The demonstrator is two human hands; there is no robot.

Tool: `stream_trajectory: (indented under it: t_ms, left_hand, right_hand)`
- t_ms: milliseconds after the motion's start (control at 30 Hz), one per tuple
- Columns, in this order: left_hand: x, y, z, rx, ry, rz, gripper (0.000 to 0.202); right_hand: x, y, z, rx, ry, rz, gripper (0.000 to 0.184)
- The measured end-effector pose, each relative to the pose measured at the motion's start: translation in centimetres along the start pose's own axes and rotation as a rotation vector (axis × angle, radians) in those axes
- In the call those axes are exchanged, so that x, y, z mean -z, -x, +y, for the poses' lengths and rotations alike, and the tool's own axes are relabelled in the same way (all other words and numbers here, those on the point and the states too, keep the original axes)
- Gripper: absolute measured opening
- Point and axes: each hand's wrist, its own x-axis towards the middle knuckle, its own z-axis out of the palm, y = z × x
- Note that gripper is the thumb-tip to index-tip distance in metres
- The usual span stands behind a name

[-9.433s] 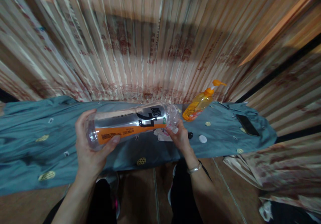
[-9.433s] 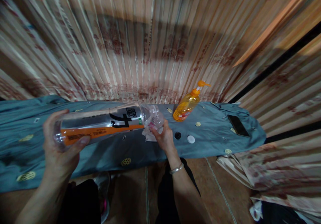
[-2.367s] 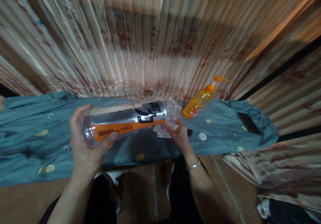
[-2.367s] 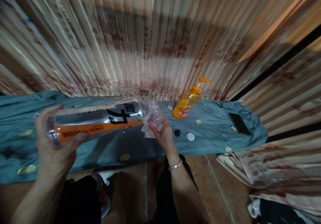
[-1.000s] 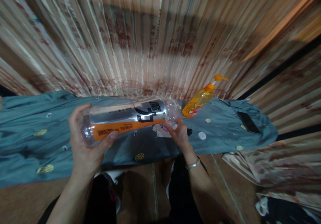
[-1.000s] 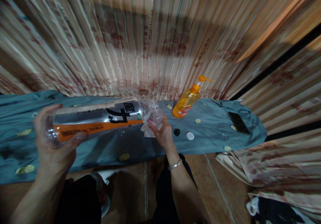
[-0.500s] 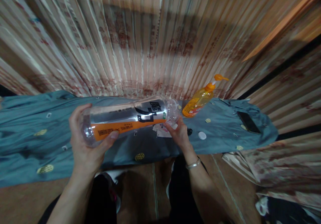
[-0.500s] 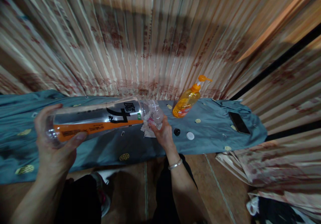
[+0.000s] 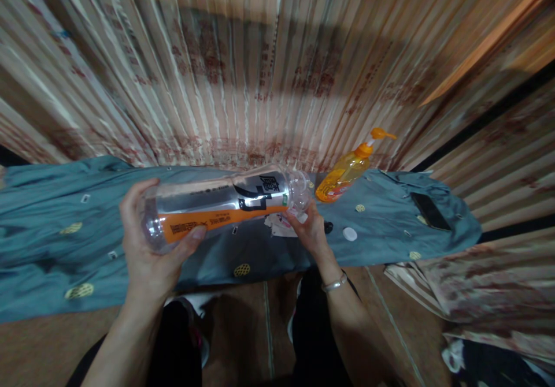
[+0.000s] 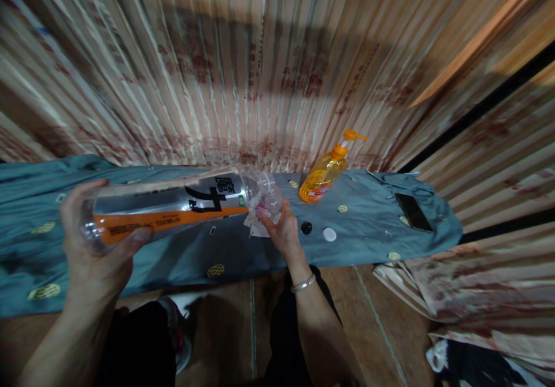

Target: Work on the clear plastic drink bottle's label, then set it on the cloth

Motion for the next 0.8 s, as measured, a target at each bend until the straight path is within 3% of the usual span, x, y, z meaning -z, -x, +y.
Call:
stream_trajectory:
  t_ms: [800]
  left_hand:
    - [-0.08,0.01,0.15,0.004,-0.010,0.002,0.083]
  right_hand:
    - [0.06,0.01,-0.12,-0.022,0.012,-0.004,0.051]
